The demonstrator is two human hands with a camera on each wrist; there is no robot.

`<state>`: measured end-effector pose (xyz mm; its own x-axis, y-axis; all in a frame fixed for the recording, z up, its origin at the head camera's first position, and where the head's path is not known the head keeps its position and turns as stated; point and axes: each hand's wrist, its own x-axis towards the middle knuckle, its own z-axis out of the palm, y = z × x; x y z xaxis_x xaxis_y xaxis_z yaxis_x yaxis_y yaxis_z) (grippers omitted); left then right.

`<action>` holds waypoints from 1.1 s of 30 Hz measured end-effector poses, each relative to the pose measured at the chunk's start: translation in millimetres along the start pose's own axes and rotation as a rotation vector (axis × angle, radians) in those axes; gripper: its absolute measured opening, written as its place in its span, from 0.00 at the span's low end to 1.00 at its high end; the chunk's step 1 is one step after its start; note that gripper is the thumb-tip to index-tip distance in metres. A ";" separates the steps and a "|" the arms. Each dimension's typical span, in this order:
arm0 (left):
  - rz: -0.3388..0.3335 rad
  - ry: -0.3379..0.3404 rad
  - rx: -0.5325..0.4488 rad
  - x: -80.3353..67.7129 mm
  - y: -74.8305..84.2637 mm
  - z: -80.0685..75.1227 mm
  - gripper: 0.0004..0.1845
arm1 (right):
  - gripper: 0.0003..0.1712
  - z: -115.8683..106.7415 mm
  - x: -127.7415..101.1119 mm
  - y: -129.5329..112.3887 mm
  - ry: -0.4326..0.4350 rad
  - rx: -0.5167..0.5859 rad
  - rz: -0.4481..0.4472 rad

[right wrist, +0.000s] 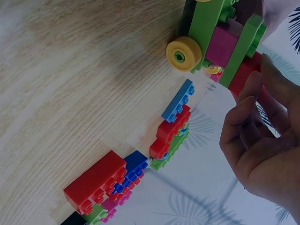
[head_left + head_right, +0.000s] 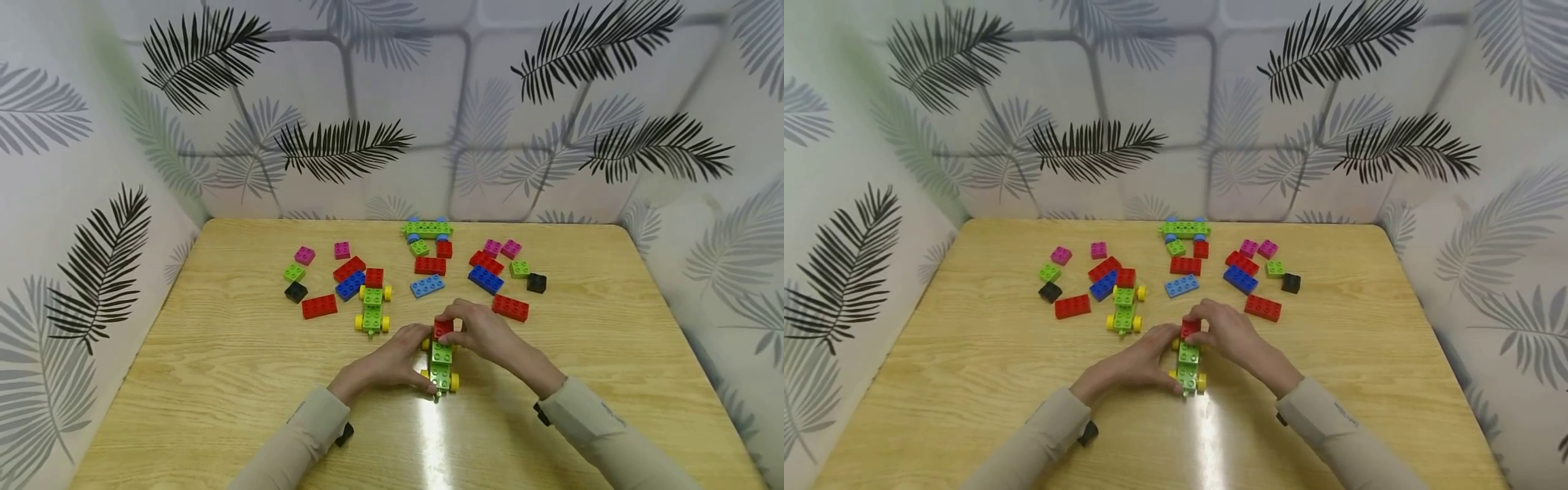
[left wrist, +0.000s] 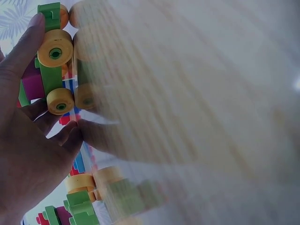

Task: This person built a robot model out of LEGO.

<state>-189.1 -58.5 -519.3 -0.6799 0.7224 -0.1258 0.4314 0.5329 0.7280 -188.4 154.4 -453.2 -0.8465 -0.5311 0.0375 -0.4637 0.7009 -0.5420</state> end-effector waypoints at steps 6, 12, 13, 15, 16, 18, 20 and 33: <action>0.006 -0.004 0.000 1.5 -0.6 1.0 0.55 | 0.17 1.4 -5.0 2.0 0.026 0.041 0.003; -0.013 -0.014 0.004 1.1 -1.3 0.9 0.56 | 0.18 9.9 -11.1 4.8 0.077 0.070 -0.027; -0.016 -0.014 0.003 0.8 -1.1 0.5 0.56 | 0.18 11.1 -11.6 4.8 0.083 0.073 -0.031; -0.018 -0.012 0.006 0.2 -0.4 0.1 0.56 | 0.19 13.3 -12.2 5.4 0.096 0.068 -0.039; -0.017 -0.011 0.008 0.1 0.0 0.0 0.55 | 0.19 14.2 -12.4 5.9 0.100 0.065 -0.042; -0.010 -0.007 0.015 0.2 0.5 0.2 0.55 | 0.19 15.3 -12.7 6.7 0.107 0.046 -0.047; -0.001 -0.004 0.028 0.5 0.8 1.1 0.55 | 0.19 15.5 -13.1 7.0 0.111 0.020 -0.057; -0.017 0.001 0.056 1.0 3.0 -0.5 0.57 | 0.18 8.7 -11.7 6.5 0.157 -0.123 -0.104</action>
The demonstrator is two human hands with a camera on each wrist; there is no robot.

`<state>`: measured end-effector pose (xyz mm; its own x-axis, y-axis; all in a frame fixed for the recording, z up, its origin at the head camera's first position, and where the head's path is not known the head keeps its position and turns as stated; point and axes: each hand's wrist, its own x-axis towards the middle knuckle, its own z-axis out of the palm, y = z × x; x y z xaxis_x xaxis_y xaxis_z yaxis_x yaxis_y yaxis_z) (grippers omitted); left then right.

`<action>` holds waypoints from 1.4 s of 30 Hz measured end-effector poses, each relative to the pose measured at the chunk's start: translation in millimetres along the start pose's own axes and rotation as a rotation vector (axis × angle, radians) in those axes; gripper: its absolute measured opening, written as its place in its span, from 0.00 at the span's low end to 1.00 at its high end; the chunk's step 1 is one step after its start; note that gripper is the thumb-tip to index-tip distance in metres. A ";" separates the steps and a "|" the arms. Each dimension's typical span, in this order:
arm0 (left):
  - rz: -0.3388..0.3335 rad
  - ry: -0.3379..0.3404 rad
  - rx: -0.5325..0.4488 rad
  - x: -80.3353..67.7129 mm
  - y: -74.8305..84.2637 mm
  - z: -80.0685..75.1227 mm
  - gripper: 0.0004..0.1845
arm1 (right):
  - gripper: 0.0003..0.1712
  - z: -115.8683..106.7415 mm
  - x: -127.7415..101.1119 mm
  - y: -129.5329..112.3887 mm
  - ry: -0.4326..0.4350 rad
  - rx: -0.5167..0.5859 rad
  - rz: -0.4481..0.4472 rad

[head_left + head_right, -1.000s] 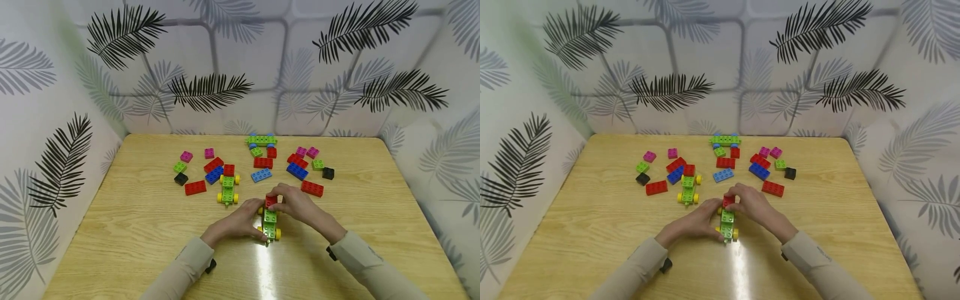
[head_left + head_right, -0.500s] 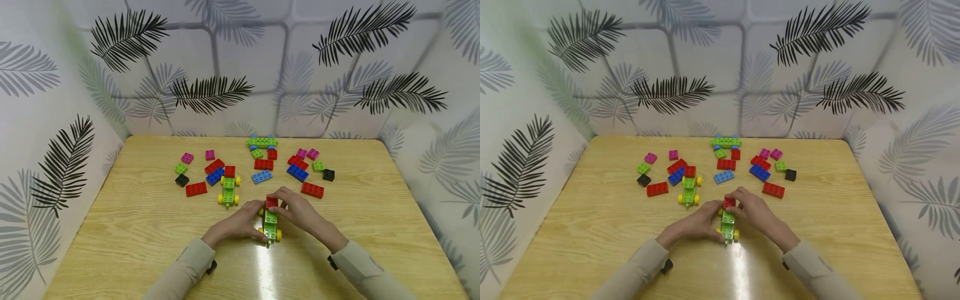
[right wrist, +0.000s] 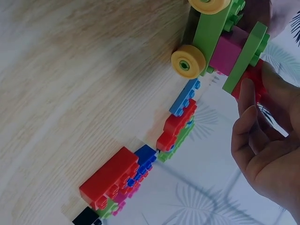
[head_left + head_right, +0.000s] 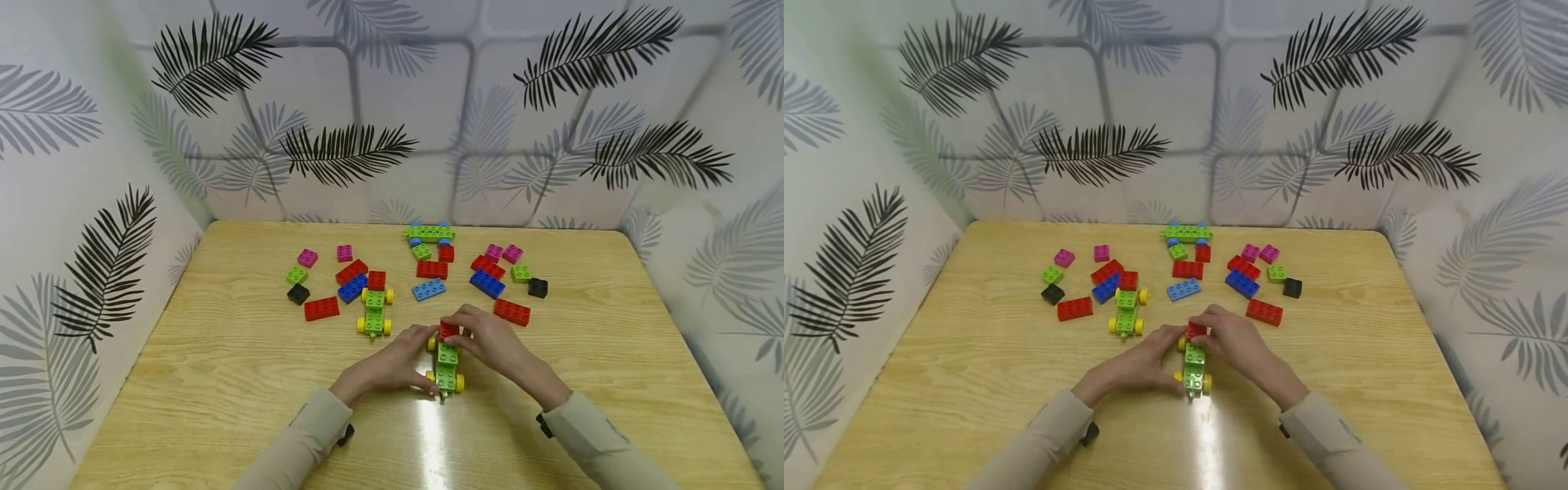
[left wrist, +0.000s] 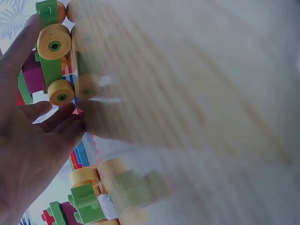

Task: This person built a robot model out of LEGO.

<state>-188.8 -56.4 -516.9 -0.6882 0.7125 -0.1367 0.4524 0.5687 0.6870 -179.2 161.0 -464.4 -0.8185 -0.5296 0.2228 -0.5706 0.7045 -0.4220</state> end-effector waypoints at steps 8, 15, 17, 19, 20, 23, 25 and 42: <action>-0.020 0.022 0.006 -1.3 1.4 -1.9 0.53 | 0.19 -5.5 0.2 7.1 0.018 -0.019 0.014; -0.039 0.027 0.012 0.1 -2.0 -1.0 0.52 | 0.19 -9.4 2.6 16.4 0.017 -0.044 0.030; -0.034 0.030 0.013 0.4 -3.1 -0.7 0.51 | 0.20 -10.6 3.5 18.7 0.013 -0.044 0.044; -0.028 0.032 0.015 0.9 -4.0 -0.1 0.50 | 0.20 -11.8 4.1 20.8 0.005 -0.045 0.058; -0.026 0.032 0.018 1.0 -4.5 0.2 0.50 | 0.20 -12.3 4.4 21.9 0.001 -0.045 0.062; -0.020 0.036 0.018 1.1 -5.3 0.9 0.48 | 0.20 -13.9 5.8 24.7 -0.005 -0.043 0.069; -0.021 0.036 0.018 1.0 -5.6 1.1 0.47 | 0.20 -14.6 7.3 26.7 0.000 -0.048 0.070; 0.002 0.037 0.046 2.2 -5.2 -0.5 0.35 | 0.21 -22.0 31.5 52.4 -0.016 -0.092 0.083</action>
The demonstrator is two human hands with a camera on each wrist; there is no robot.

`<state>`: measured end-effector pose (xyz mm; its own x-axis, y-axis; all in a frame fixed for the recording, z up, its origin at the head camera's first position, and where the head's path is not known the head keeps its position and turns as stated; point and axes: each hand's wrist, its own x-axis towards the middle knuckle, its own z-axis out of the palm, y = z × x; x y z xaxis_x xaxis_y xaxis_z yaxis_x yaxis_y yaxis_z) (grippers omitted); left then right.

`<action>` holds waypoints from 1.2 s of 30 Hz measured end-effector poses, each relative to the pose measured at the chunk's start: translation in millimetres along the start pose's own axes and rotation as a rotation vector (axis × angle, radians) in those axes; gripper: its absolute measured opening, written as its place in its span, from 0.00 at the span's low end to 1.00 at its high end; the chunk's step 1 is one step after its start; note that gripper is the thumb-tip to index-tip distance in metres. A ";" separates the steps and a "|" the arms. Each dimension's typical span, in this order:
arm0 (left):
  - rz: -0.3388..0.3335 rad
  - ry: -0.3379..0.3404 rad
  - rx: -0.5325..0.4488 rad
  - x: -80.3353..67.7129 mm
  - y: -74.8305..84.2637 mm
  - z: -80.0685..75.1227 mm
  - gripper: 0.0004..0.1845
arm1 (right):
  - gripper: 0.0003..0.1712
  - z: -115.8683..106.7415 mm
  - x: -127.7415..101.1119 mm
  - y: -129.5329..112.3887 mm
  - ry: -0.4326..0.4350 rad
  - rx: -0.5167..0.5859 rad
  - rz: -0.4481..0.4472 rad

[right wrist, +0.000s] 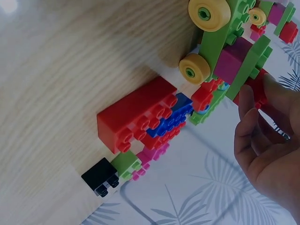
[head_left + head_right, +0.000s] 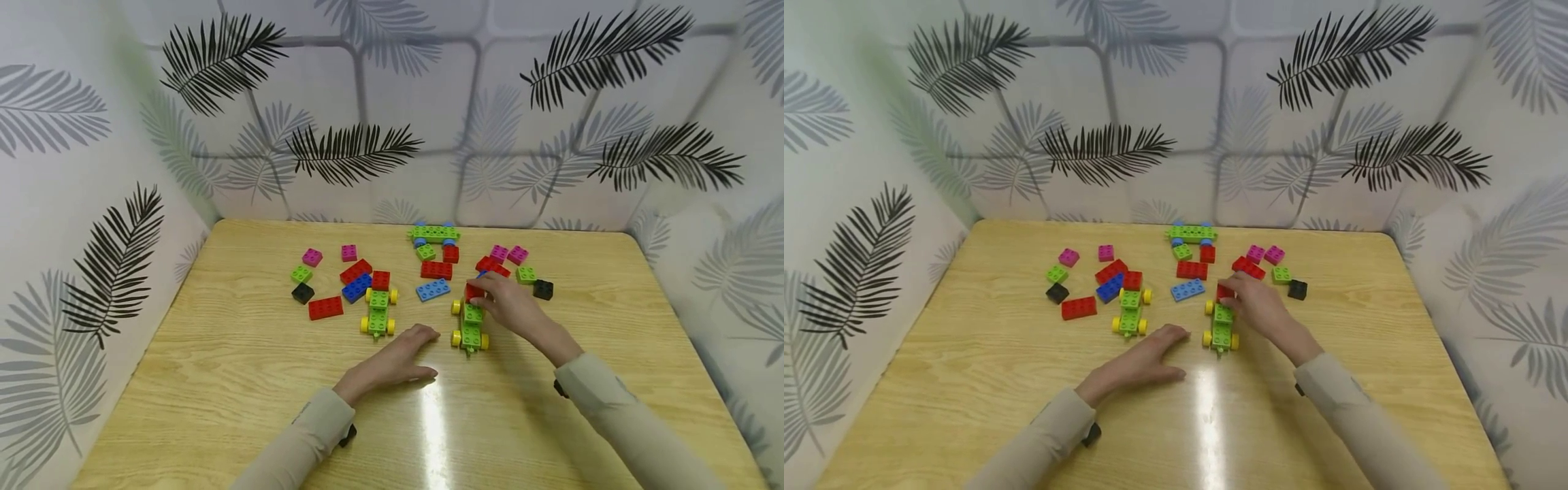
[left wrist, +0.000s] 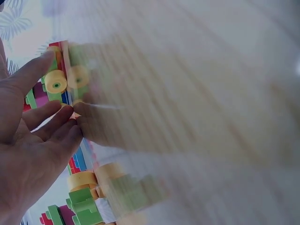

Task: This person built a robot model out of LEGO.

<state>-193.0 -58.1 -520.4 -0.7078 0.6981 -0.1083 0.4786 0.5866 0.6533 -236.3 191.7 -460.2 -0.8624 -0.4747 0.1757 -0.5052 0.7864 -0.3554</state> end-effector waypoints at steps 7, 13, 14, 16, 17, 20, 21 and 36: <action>0.063 0.021 0.042 1.4 -2.5 0.6 0.26 | 0.23 -4.3 10.9 8.0 -0.020 -0.010 0.043; 0.076 0.043 0.069 5.8 0.8 -0.9 0.23 | 0.24 -10.2 10.2 8.2 -0.024 -0.023 0.075; 0.072 0.052 0.074 6.8 1.7 -1.0 0.23 | 0.24 -11.0 9.0 8.2 -0.020 -0.030 0.083; 0.051 0.079 0.075 9.3 2.9 -0.8 0.21 | 0.24 -12.6 5.7 7.9 0.003 -0.035 0.094; 0.039 0.100 0.073 10.8 3.5 -0.9 0.21 | 0.24 -13.2 3.4 8.3 0.019 -0.037 0.101; -0.013 0.172 0.062 17.7 3.5 -2.2 0.19 | 0.22 -13.7 -5.8 11.5 0.081 -0.044 0.116; -0.029 0.200 0.064 20.5 3.4 -3.5 0.19 | 0.22 -12.9 -9.4 13.6 0.098 -0.043 0.120; -0.223 0.394 0.155 70.7 1.2 -16.2 0.25 | 0.20 14.8 -58.5 42.2 0.103 -0.107 0.216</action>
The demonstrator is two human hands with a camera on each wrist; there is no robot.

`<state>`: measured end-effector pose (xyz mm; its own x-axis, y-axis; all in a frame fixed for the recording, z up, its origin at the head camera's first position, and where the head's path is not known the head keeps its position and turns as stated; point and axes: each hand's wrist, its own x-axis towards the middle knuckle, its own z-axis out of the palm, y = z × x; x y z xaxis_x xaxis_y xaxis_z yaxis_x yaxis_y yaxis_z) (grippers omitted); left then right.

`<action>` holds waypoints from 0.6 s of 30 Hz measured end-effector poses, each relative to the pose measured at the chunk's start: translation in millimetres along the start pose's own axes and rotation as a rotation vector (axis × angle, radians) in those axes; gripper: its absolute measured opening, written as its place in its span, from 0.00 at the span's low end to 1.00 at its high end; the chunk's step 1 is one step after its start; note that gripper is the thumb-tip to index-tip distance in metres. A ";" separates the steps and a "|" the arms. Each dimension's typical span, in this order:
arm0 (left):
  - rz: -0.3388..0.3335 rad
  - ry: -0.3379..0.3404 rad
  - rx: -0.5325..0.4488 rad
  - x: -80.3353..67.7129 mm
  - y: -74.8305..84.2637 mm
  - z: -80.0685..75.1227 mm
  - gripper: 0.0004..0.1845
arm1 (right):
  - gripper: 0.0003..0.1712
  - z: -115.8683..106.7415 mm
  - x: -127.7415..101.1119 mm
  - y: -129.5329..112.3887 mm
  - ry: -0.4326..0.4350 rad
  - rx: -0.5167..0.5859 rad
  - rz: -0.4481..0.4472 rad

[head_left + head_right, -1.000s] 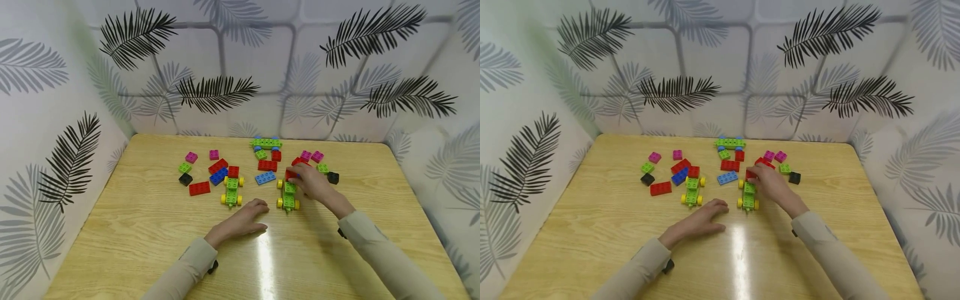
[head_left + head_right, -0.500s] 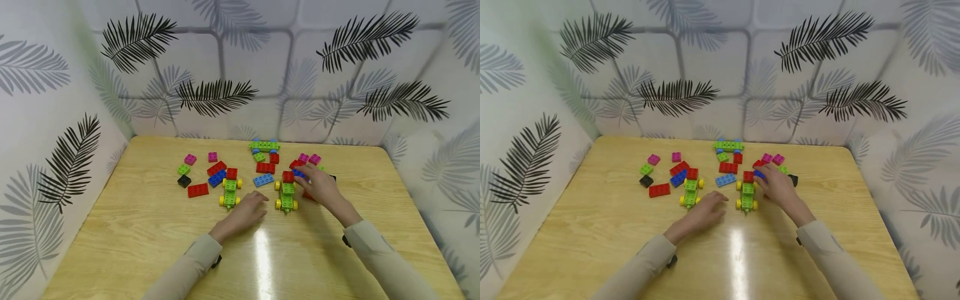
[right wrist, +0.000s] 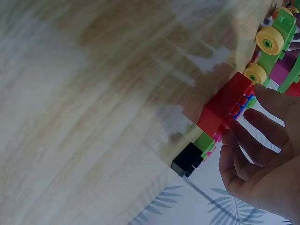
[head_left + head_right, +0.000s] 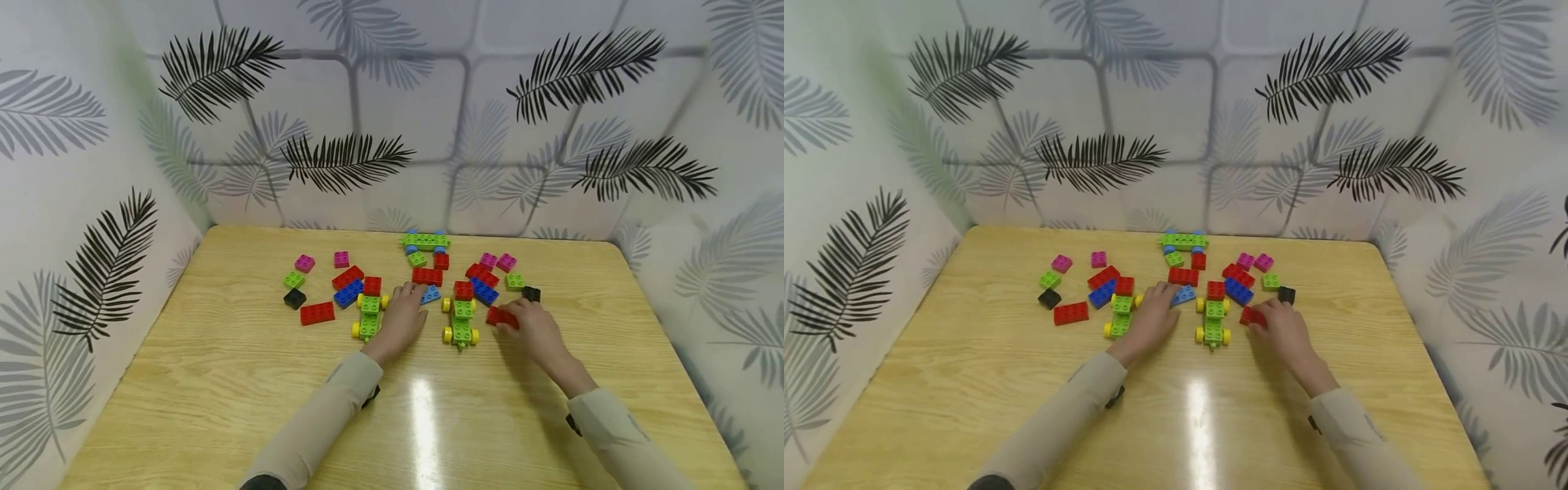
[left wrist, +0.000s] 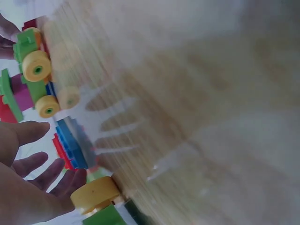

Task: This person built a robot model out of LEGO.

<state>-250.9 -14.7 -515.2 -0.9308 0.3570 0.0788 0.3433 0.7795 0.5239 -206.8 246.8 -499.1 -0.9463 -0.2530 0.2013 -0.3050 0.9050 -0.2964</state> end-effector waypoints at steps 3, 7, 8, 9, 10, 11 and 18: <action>-0.013 -0.010 0.059 7.3 1.4 1.8 0.24 | 0.21 2.2 -1.2 1.8 -0.003 -0.011 0.005; -0.034 -0.028 0.121 12.2 0.4 5.1 0.22 | 0.21 4.3 -2.0 0.6 -0.019 -0.016 0.009; -0.035 -0.031 0.139 12.9 -0.1 5.6 0.21 | 0.21 4.4 -1.7 0.1 -0.024 -0.015 0.010; -0.036 -0.032 0.156 13.6 -0.9 6.0 0.20 | 0.20 4.5 -1.4 -0.5 -0.031 -0.012 0.012; -0.037 -0.034 0.165 13.6 -1.3 5.7 0.19 | 0.20 4.3 -0.9 -1.3 -0.040 -0.008 0.016; -0.034 -0.036 0.179 13.4 -2.0 5.4 0.18 | 0.19 4.2 -0.3 -1.7 -0.051 -0.001 0.022; -0.015 -0.066 0.204 6.1 -2.7 -0.7 0.16 | 0.14 0.1 2.9 -4.7 -0.123 0.035 0.075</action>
<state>-257.6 -14.9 -515.5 -0.9280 0.3724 0.0130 0.3541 0.8707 0.3413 -208.1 241.7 -497.2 -0.9720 -0.2268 0.0620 -0.2343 0.9111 -0.3392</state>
